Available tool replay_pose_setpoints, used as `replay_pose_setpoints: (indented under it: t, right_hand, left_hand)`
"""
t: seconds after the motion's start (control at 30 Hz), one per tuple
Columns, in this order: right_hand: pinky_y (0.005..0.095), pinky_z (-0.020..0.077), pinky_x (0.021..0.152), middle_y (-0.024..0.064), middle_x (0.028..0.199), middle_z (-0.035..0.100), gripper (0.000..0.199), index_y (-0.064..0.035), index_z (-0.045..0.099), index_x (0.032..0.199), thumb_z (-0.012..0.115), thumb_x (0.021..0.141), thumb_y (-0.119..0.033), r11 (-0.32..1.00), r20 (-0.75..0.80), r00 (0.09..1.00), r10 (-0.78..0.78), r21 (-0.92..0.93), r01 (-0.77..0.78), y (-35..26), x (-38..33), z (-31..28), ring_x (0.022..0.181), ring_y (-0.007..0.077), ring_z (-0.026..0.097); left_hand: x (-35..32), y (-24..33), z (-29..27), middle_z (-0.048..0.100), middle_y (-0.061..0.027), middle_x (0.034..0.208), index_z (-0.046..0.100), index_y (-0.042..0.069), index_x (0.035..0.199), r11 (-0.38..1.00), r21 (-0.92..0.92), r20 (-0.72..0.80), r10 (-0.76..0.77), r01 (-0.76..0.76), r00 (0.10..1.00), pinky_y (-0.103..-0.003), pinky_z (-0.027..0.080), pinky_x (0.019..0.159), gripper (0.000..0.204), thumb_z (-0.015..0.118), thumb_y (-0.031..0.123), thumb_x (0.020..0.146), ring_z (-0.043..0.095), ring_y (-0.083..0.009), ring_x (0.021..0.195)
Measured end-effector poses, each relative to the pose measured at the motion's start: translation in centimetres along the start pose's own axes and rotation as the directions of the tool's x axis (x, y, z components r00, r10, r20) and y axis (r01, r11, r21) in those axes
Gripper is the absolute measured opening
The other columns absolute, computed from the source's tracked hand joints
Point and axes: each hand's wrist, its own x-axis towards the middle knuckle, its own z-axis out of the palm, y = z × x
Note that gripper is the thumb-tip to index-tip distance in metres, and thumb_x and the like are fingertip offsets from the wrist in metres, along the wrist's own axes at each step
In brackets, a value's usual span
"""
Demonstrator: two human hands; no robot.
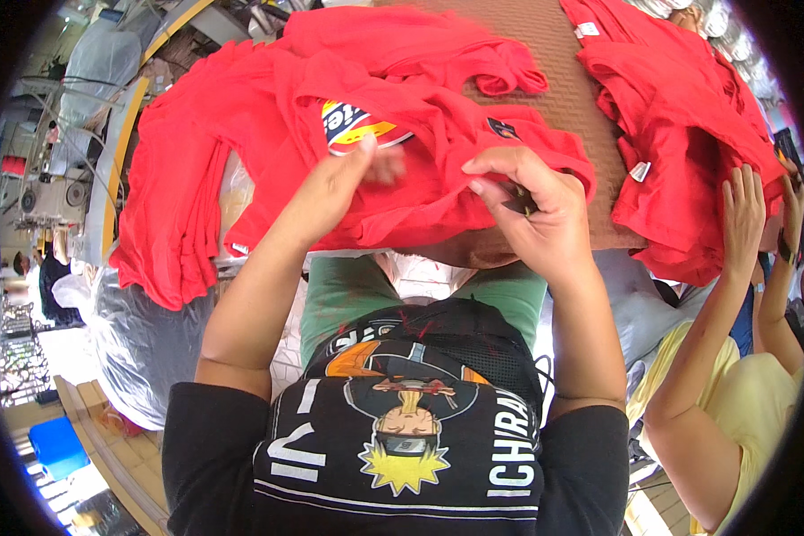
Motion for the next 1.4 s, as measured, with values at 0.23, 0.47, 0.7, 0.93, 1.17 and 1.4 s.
replay_pose_setpoints:
  t: [0.23, 0.47, 0.7, 0.93, 1.17, 1.4]
  right_hand:
    - [0.0187, 0.0447, 0.055, -0.0017, 0.089, 0.064, 0.021, -0.0039, 0.062, 0.100, 0.066, 0.084, 0.009, 0.984, -0.154, 0.984, 0.087, 0.170, -0.061, 1.4, -0.6, -0.7, 0.067, 0.0026, 0.056]
    - [0.0232, 0.0482, 0.061, 0.0025, 0.088, 0.062, 0.017, -0.0042, 0.063, 0.100, 0.066, 0.085, 0.003, 0.941, 0.070, 0.939, 0.336, -0.062, -0.332, 4.0, -0.9, -0.6, 0.070, 0.0076, 0.058]
    - [0.0289, 0.0474, 0.063, 0.0060, 0.081, 0.060, 0.018, -0.0056, 0.067, 0.098, 0.069, 0.081, 0.001, 0.973, 0.083, 0.984, 0.155, -0.185, -0.138, 1.9, -0.7, -0.2, 0.068, 0.0174, 0.059]
    - [0.0289, 0.0470, 0.065, 0.0083, 0.081, 0.061, 0.023, -0.0064, 0.066, 0.106, 0.070, 0.083, -0.005, 0.970, 0.071, 0.979, 0.191, -0.168, -0.177, 4.0, -0.9, 1.6, 0.069, 0.0173, 0.057]
    - [0.0391, 0.0516, 0.071, 0.0173, 0.092, 0.069, 0.032, -0.0093, 0.065, 0.116, 0.069, 0.085, -0.017, 0.882, 0.133, 0.913, 0.385, -0.345, -0.321, 5.3, -1.0, 1.5, 0.080, 0.0312, 0.068]
    - [0.0408, 0.0523, 0.071, 0.0168, 0.092, 0.069, 0.027, -0.0088, 0.067, 0.106, 0.070, 0.081, -0.017, 0.893, 0.106, 0.932, 0.348, -0.340, -0.295, 5.8, -0.7, 2.3, 0.083, 0.0348, 0.067]
  left_hand:
    - [-2.4, 1.7, 1.6, 0.061, -0.0100, 0.121, 0.051, -0.002, 0.131, 0.936, -0.350, 0.090, 0.081, -0.045, 0.993, -0.027, 0.046, 0.094, 0.044, 0.064, 0.006, 0.090, 0.057, -0.0124, 0.108]
    - [-2.5, -1.4, 2.8, 0.058, -0.0133, 0.127, 0.047, 0.000, 0.136, 0.879, -0.476, 0.004, 0.021, -0.016, 1.000, -0.028, 0.043, 0.099, 0.045, 0.052, -0.005, 0.091, 0.056, -0.0147, 0.114]
    - [-2.6, -1.8, 3.1, 0.051, -0.0103, 0.140, 0.044, 0.000, 0.140, 0.956, -0.255, -0.011, 0.150, -0.148, 0.989, -0.029, 0.035, 0.107, 0.047, 0.047, -0.003, 0.094, 0.046, -0.0150, 0.129]
    - [-2.7, -1.9, 3.0, 0.054, -0.0091, 0.133, 0.050, 0.000, 0.134, 0.931, -0.328, -0.040, 0.156, -0.160, 0.987, -0.028, 0.038, 0.104, 0.045, 0.043, -0.009, 0.090, 0.050, -0.0137, 0.122]
    - [-2.5, -1.7, 2.1, 0.061, -0.0094, 0.121, 0.065, 0.011, 0.117, 0.672, 0.691, -0.150, 0.493, -0.265, 0.857, -0.031, 0.044, 0.095, 0.036, 0.056, -0.003, 0.086, 0.056, -0.0192, 0.115]
    - [0.4, -1.3, 4.7, 0.062, -0.0068, 0.115, 0.070, 0.008, 0.106, 0.546, 0.728, 0.181, 0.429, -0.414, 0.885, -0.038, 0.047, 0.092, 0.025, 0.070, 0.013, 0.081, 0.057, -0.0287, 0.105]
